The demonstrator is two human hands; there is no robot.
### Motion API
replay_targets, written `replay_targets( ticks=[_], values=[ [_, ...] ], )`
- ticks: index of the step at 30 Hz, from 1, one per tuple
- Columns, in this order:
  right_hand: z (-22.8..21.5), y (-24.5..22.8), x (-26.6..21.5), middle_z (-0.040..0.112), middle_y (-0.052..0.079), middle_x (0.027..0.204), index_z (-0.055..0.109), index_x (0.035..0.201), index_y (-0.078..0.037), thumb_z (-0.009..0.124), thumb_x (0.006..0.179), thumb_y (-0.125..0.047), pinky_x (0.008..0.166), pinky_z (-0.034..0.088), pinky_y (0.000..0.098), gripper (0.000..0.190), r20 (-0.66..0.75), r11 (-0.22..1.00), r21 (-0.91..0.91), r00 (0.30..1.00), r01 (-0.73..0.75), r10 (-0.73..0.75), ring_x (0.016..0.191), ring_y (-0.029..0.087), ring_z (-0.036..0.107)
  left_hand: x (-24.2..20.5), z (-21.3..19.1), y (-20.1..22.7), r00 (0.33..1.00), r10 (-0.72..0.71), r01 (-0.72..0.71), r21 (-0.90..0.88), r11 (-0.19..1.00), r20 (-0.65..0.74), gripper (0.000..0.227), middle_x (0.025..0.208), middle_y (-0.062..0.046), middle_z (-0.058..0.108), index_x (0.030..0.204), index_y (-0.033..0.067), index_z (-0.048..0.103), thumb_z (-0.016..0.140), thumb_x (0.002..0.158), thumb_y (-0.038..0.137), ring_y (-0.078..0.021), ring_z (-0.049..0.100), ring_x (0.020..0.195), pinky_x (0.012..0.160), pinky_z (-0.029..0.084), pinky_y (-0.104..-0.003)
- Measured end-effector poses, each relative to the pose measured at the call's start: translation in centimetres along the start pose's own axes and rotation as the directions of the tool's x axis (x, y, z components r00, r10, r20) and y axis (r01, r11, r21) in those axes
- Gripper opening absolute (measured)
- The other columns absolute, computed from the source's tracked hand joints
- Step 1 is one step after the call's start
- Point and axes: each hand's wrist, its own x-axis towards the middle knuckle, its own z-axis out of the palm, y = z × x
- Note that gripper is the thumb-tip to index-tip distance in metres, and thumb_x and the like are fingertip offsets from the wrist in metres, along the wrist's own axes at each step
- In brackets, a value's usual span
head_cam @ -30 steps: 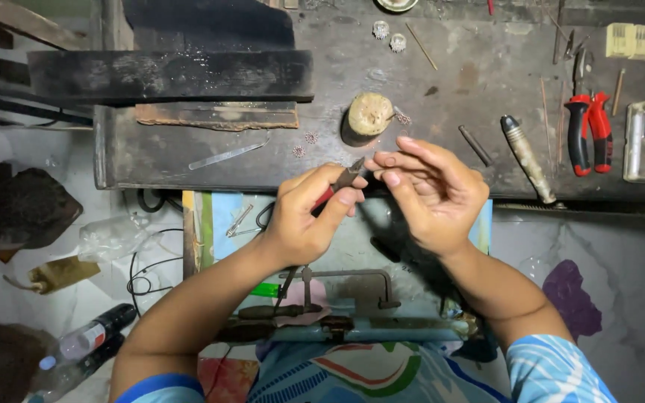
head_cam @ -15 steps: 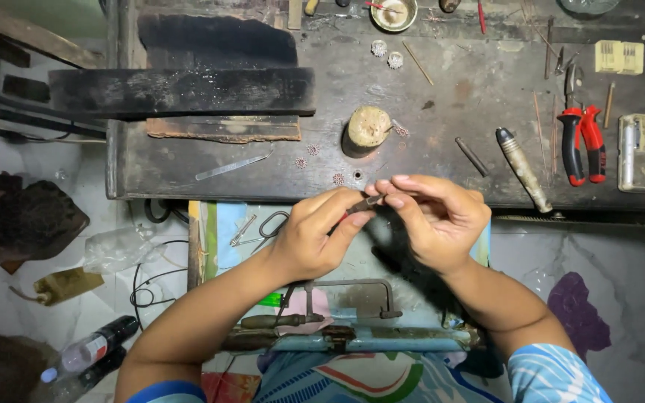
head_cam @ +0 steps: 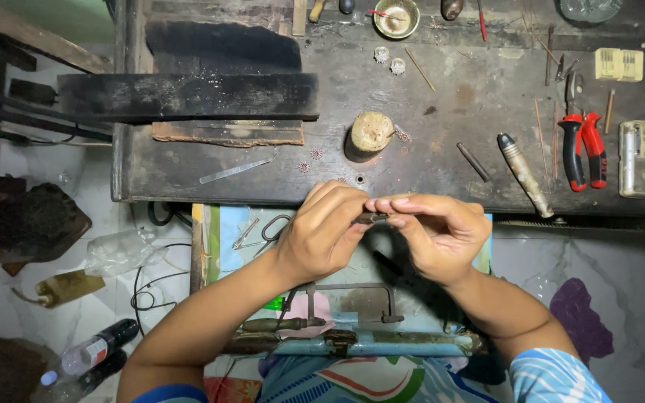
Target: Refining a small jewelry piece by manipulating metal components with hands and pliers at a workbench.
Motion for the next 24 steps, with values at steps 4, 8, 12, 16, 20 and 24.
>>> replay_targets(
  ticks=[4, 8, 12, 16, 20, 24],
  values=[
    [0.3, -0.4, -0.1, 0.077, 0.026, 0.083, 0.069, 0.090, 0.009, 0.077, 0.088, 0.002, 0.067, 0.064, 0.0337, 0.011, 0.015, 1.000, 0.020, 1.000, 0.007, -0.008, 0.079, 0.026, 0.079, -0.9, 0.1, -0.9, 0.999, 0.038, -0.039, 0.056, 0.998, 0.017, 0.019, 0.089, -0.015, 0.063, 0.100, -0.0026, 0.066, 0.055, 0.105, 0.012, -0.0349, 0.062, 0.075, 0.068, 0.050, -0.042],
    [0.6, -0.8, -0.4, 0.078, 0.024, 0.087, 0.067, 0.095, 0.009, 0.076, 0.089, 0.000, 0.071, 0.065, 0.0346, 0.014, 0.044, 0.995, 0.095, 0.999, -0.009, 0.005, 0.086, 0.029, 0.080, -0.9, 0.2, -1.1, 0.995, 0.098, -0.098, 0.106, 0.990, 0.000, 0.016, 0.082, -0.013, 0.058, 0.091, -0.0013, 0.062, 0.056, 0.103, 0.008, -0.0331, 0.058, 0.070, 0.066, 0.046, -0.041],
    [1.0, -0.6, -0.7, 0.079, 0.025, 0.086, 0.064, 0.096, 0.010, 0.075, 0.089, 0.002, 0.072, 0.066, 0.0365, 0.014, 0.070, 0.979, 0.202, 0.997, -0.036, 0.022, 0.088, 0.032, 0.080, -0.9, 0.5, -1.0, 0.989, 0.143, -0.135, 0.155, 0.979, -0.038, 0.019, 0.077, -0.012, 0.054, 0.083, -0.0006, 0.059, 0.057, 0.102, 0.004, -0.0310, 0.054, 0.064, 0.063, 0.043, -0.040],
    [0.9, -0.8, -0.5, 0.079, 0.024, 0.085, 0.064, 0.095, 0.009, 0.074, 0.089, 0.003, 0.071, 0.066, 0.0351, 0.013, 0.079, 0.974, 0.222, 0.996, -0.052, 0.035, 0.086, 0.029, 0.079, -0.3, 0.2, -0.4, 0.989, 0.144, -0.136, 0.163, 0.977, -0.040, 0.019, 0.076, -0.011, 0.053, 0.084, -0.0004, 0.059, 0.056, 0.102, 0.003, -0.0297, 0.054, 0.063, 0.063, 0.043, -0.039],
    [0.3, -0.1, -0.7, 0.079, 0.026, 0.087, 0.065, 0.094, 0.007, 0.073, 0.091, 0.002, 0.071, 0.066, 0.0340, 0.009, 0.099, 0.968, 0.242, 0.994, -0.072, 0.049, 0.087, 0.030, 0.080, -0.3, 0.3, 0.1, 0.993, 0.115, -0.106, 0.177, 0.979, -0.041, 0.020, 0.073, -0.011, 0.051, 0.082, 0.0002, 0.059, 0.056, 0.102, 0.004, -0.0299, 0.052, 0.060, 0.060, 0.041, -0.039],
    [0.2, 0.6, -1.0, 0.078, 0.027, 0.090, 0.061, 0.099, 0.008, 0.070, 0.094, 0.004, 0.074, 0.066, 0.0339, 0.010, 0.098, 0.954, 0.286, 0.993, -0.095, 0.069, 0.092, 0.031, 0.079, -0.3, 0.3, 0.4, 0.995, 0.087, -0.076, 0.213, 0.974, -0.042, 0.022, 0.068, -0.011, 0.048, 0.077, 0.0008, 0.058, 0.058, 0.099, 0.000, -0.0316, 0.049, 0.056, 0.057, 0.041, -0.039]
  ],
)
